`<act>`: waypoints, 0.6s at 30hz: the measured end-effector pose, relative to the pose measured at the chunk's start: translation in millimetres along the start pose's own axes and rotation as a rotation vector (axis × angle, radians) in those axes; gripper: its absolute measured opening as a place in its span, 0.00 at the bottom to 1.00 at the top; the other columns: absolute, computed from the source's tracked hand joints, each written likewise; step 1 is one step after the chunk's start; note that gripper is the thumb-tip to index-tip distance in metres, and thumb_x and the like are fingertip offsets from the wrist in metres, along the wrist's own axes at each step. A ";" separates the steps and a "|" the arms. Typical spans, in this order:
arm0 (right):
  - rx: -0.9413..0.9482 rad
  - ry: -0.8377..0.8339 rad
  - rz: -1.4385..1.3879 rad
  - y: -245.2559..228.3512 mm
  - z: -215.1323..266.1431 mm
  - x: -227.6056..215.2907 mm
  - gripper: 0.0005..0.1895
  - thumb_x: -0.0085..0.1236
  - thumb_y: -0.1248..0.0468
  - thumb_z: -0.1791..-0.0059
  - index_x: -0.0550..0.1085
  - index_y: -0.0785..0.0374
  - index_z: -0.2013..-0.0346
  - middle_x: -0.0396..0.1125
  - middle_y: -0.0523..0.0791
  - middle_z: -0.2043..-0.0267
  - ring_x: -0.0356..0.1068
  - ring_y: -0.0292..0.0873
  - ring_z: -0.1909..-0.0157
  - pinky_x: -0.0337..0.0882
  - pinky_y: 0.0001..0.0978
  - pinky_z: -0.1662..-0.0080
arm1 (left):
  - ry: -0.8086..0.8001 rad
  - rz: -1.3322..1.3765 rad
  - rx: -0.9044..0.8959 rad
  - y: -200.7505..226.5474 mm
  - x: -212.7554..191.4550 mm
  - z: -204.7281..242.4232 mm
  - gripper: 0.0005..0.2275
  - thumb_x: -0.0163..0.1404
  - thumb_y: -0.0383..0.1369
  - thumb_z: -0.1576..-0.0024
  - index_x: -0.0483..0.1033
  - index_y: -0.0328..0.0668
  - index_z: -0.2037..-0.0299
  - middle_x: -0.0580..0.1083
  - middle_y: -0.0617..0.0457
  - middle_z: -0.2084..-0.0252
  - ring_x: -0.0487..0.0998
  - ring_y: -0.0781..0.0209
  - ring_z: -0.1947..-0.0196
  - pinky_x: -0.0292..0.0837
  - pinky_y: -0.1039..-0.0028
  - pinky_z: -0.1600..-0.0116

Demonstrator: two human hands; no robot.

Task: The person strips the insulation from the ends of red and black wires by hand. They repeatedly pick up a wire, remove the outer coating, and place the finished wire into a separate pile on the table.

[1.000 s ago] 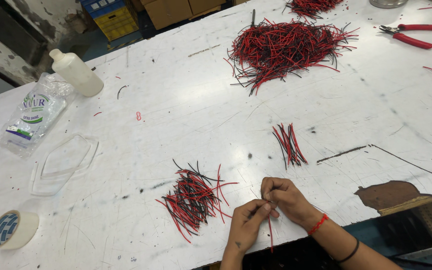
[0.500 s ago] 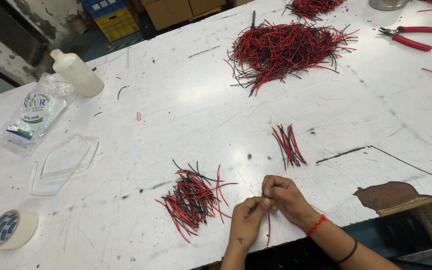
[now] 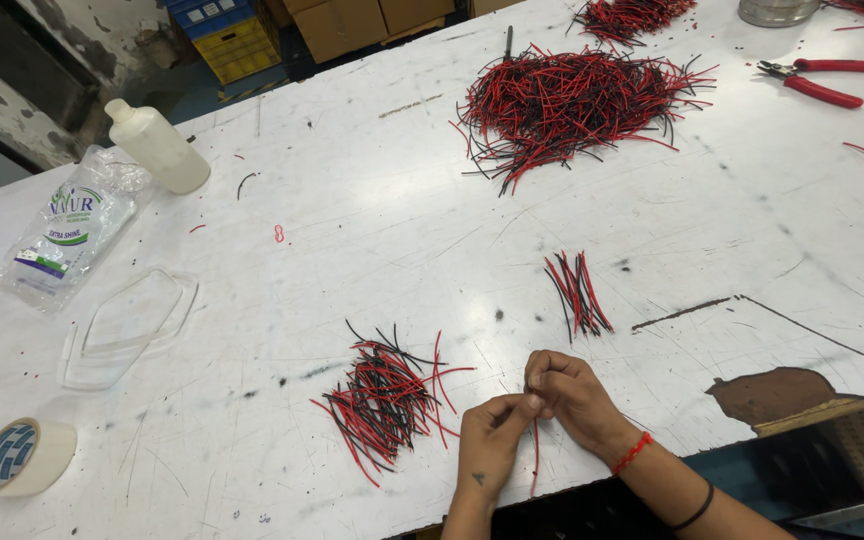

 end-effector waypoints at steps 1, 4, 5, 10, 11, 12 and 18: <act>0.002 -0.014 0.001 0.9 -0.1 0.0 0.06 0.52 0.69 0.50 0.70 0.66 0.72 0.62 0.42 0.72 0.58 0.35 0.74 0.62 0.28 0.69 | -0.002 0.020 0.012 0.1 -0.4 0.4 0.08 0.58 0.31 0.43 0.85 0.32 0.66 0.82 0.52 0.70 0.78 0.72 0.67 0.72 0.83 0.55; -0.006 -0.017 0.029 2.4 -0.4 -0.1 0.06 0.51 0.68 0.50 0.70 0.65 0.71 0.62 0.41 0.71 0.61 0.34 0.70 0.64 0.28 0.64 | 0.013 0.052 0.034 -1.2 -1.2 0.7 0.07 0.59 0.30 0.45 0.84 0.31 0.66 0.82 0.51 0.71 0.78 0.70 0.69 0.73 0.81 0.57; -0.014 -0.011 0.046 1.5 -0.7 -0.5 0.05 0.51 0.68 0.51 0.70 0.65 0.71 0.63 0.41 0.70 0.62 0.34 0.68 0.66 0.27 0.62 | 0.030 0.044 0.034 -1.5 0.0 0.1 0.07 0.59 0.29 0.45 0.84 0.30 0.67 0.81 0.51 0.71 0.78 0.69 0.69 0.73 0.80 0.57; 0.007 0.008 0.008 0.5 -0.7 -0.1 0.05 0.51 0.68 0.51 0.70 0.65 0.71 0.62 0.40 0.71 0.61 0.33 0.69 0.64 0.28 0.64 | 0.132 -0.047 0.018 2.4 5.5 -1.3 0.07 0.63 0.28 0.48 0.83 0.28 0.68 0.81 0.50 0.73 0.77 0.68 0.71 0.71 0.78 0.60; 0.004 0.009 0.005 0.3 -0.6 -0.1 0.05 0.51 0.68 0.51 0.70 0.65 0.71 0.63 0.40 0.71 0.61 0.33 0.69 0.64 0.28 0.63 | 0.150 -0.069 0.005 3.3 6.1 -0.5 0.07 0.63 0.28 0.49 0.83 0.28 0.69 0.80 0.50 0.73 0.76 0.68 0.71 0.71 0.78 0.61; 0.010 0.010 0.000 0.1 -0.4 -0.1 0.05 0.52 0.68 0.51 0.70 0.65 0.71 0.62 0.40 0.72 0.60 0.33 0.69 0.64 0.28 0.64 | 0.168 -0.091 -0.008 3.9 6.4 0.2 0.07 0.64 0.28 0.49 0.83 0.28 0.69 0.80 0.50 0.73 0.76 0.67 0.71 0.70 0.77 0.61; 0.033 0.038 0.042 -2.4 -0.9 0.4 0.06 0.52 0.67 0.51 0.71 0.65 0.71 0.63 0.41 0.72 0.60 0.35 0.73 0.63 0.29 0.67 | 0.024 0.040 0.056 0.6 1.8 0.9 0.08 0.58 0.32 0.45 0.84 0.32 0.64 0.83 0.52 0.69 0.81 0.69 0.65 0.75 0.80 0.52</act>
Point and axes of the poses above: each hand's wrist, its own z-axis away from the middle knuckle, its own x-axis out of the palm, y = z × x, the point moved 2 cm from there along -z, towards the middle knuckle
